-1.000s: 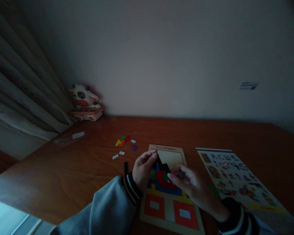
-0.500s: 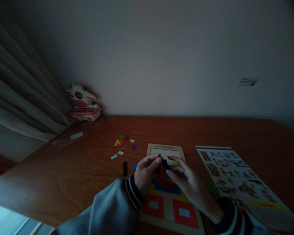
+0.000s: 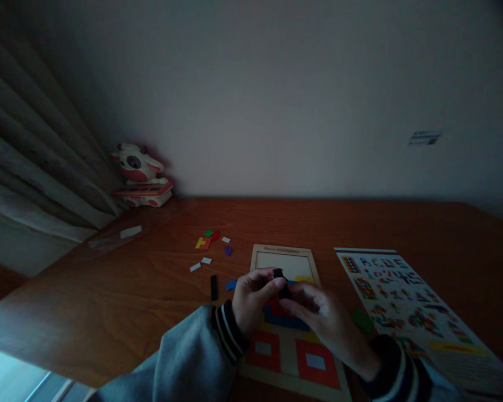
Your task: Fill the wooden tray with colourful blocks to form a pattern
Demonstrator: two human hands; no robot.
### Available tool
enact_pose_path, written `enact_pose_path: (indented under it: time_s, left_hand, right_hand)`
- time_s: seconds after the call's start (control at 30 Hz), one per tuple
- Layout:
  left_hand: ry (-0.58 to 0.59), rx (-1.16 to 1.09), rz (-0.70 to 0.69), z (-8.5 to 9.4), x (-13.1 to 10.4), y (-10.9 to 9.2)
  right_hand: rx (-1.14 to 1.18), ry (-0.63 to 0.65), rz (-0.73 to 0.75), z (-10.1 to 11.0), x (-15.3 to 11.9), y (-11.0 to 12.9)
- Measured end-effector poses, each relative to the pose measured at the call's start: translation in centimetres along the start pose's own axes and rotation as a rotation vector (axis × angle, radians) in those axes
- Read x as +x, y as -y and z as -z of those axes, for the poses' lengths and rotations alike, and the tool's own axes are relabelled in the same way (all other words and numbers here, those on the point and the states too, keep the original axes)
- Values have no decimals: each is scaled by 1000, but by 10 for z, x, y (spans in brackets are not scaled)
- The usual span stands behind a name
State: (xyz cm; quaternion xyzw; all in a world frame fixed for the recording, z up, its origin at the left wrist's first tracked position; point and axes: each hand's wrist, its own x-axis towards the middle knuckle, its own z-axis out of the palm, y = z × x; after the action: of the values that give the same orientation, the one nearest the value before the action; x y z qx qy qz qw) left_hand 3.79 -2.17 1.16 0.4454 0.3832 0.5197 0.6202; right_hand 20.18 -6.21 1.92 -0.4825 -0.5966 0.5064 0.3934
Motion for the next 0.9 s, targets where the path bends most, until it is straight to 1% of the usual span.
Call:
enact_pose_path:
  time_s: [0.1, 0.2, 0.33, 0.4, 0.5, 0.6, 0.67, 0.73, 0.8, 0.9]
  left_hand:
    - [9, 7, -9, 0, 0, -1]
    - [22, 13, -21, 0, -1, -1]
    - [49, -26, 24, 0, -2, 1]
    - [47, -24, 23, 0, -2, 2]
    - [62, -3, 6, 0, -2, 1]
    - [113, 66, -41, 3, -2, -2]
    - [157, 166, -85, 6, -3, -4]
    - [202, 272, -106, 10, -3, -5]
    - [233, 344, -100, 13, -3, -5]
    - [233, 363, -59, 15, -1, -5]
  right_hand:
    - [45, 0, -5, -2, 0, 1]
    - [43, -29, 3, -1, 0, 0]
    - [27, -37, 14, 0, 1, 1]
    - [20, -32, 24, 0, 1, 2]
    - [-23, -45, 47, 1, 1, 2]
    - [-92, -65, 77, 6, 1, 2]
    - [-182, -116, 137, 12, 2, 2]
    - [-308, -195, 237, 17, 3, 2]
    - [-422, -249, 343, 21, 3, -1]
    - [-506, -271, 473, 22, 3, -5]
